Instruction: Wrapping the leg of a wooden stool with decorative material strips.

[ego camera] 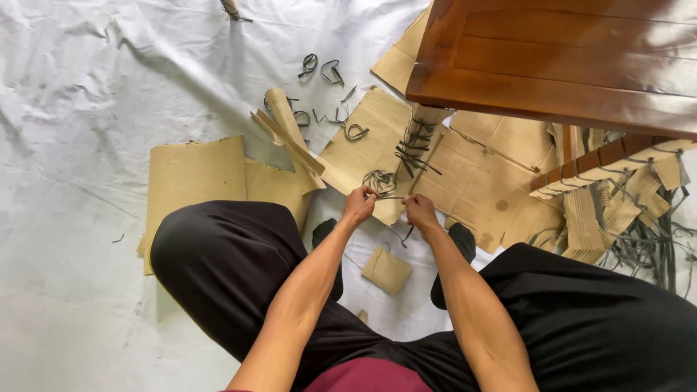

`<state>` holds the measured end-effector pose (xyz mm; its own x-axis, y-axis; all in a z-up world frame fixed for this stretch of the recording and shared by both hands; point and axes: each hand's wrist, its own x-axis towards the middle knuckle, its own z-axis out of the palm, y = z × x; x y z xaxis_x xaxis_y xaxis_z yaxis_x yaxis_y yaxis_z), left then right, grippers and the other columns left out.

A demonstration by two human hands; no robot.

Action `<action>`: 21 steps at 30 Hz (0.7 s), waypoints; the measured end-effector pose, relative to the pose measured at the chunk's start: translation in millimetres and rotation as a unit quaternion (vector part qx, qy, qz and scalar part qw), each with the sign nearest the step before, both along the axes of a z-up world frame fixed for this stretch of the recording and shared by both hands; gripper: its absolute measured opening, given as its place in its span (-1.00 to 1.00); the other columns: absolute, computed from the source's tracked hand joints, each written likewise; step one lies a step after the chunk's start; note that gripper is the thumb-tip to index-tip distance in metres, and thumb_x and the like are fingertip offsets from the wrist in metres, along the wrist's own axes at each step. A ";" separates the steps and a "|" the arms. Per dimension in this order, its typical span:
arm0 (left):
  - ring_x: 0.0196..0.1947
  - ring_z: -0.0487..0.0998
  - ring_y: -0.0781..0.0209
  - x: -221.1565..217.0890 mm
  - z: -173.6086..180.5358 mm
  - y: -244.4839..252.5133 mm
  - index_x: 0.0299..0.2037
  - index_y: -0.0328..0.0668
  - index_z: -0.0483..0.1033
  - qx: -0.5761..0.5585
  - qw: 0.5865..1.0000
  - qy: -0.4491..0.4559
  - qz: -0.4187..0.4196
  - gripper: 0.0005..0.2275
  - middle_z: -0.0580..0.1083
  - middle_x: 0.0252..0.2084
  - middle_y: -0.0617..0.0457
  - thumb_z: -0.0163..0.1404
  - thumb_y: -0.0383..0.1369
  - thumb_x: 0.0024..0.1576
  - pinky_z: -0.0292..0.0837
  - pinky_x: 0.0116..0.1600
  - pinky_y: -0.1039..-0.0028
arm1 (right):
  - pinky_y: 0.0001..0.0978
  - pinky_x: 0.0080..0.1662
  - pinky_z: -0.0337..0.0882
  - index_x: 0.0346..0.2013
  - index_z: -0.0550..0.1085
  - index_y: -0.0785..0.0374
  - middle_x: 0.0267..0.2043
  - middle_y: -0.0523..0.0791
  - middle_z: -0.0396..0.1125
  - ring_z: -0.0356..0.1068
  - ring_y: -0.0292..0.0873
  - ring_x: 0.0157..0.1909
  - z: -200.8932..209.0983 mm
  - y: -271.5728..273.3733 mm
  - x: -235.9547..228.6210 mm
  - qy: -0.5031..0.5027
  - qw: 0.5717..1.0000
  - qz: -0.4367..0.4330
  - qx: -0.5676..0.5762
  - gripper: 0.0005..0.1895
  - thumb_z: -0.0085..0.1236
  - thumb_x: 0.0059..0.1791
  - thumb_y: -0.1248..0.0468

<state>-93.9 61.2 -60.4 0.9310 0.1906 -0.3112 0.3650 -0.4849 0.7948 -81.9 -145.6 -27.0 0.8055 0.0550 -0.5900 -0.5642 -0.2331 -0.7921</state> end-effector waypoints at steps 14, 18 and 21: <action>-0.24 0.64 -0.02 -21.1 60.2 22.4 -0.21 -0.06 0.63 0.045 0.994 0.000 0.099 -0.83 0.61 -0.34 -0.03 0.01 -0.27 0.09 0.51 -0.07 0.23 | -0.40 -0.59 0.11 -0.26 0.43 0.26 -0.50 -0.15 0.25 0.12 -0.27 -0.65 -1.8 -65.2 20.8 0.035 0.883 -0.463 0.069 -0.89 0.00 0.07 0.28; -0.26 0.66 -0.01 23.1 62.9 9.2 -0.18 -0.09 0.60 0.027 0.997 -0.005 0.078 -0.82 0.61 -0.36 -0.04 0.03 -0.25 0.12 0.52 -0.08 0.22 | -0.32 -0.55 0.29 -0.30 0.43 0.27 -0.43 -0.12 0.35 0.28 -0.23 -0.58 -104.5 -72.4 77.2 -0.059 0.839 -0.530 -0.104 -0.88 0.09 0.02 0.26; -0.25 0.64 -0.04 64.7 79.6 -5.6 -0.17 -0.10 0.61 0.049 0.998 -0.007 0.043 -0.82 0.61 -0.35 -0.05 0.03 -0.25 0.14 0.50 -0.09 0.19 | -0.23 -0.44 0.32 -0.33 0.46 0.27 -0.37 -0.05 0.40 0.31 -0.14 -0.48 -163.8 -101.5 111.6 -0.096 0.791 -0.525 -0.300 -0.87 0.14 0.04 0.27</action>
<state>-29.1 55.5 19.1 0.9138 0.2999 -0.2740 0.3982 -0.5281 0.7500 29.7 -247.1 -190.8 0.3004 -0.9465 -0.1176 -0.5786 -0.0828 -0.8114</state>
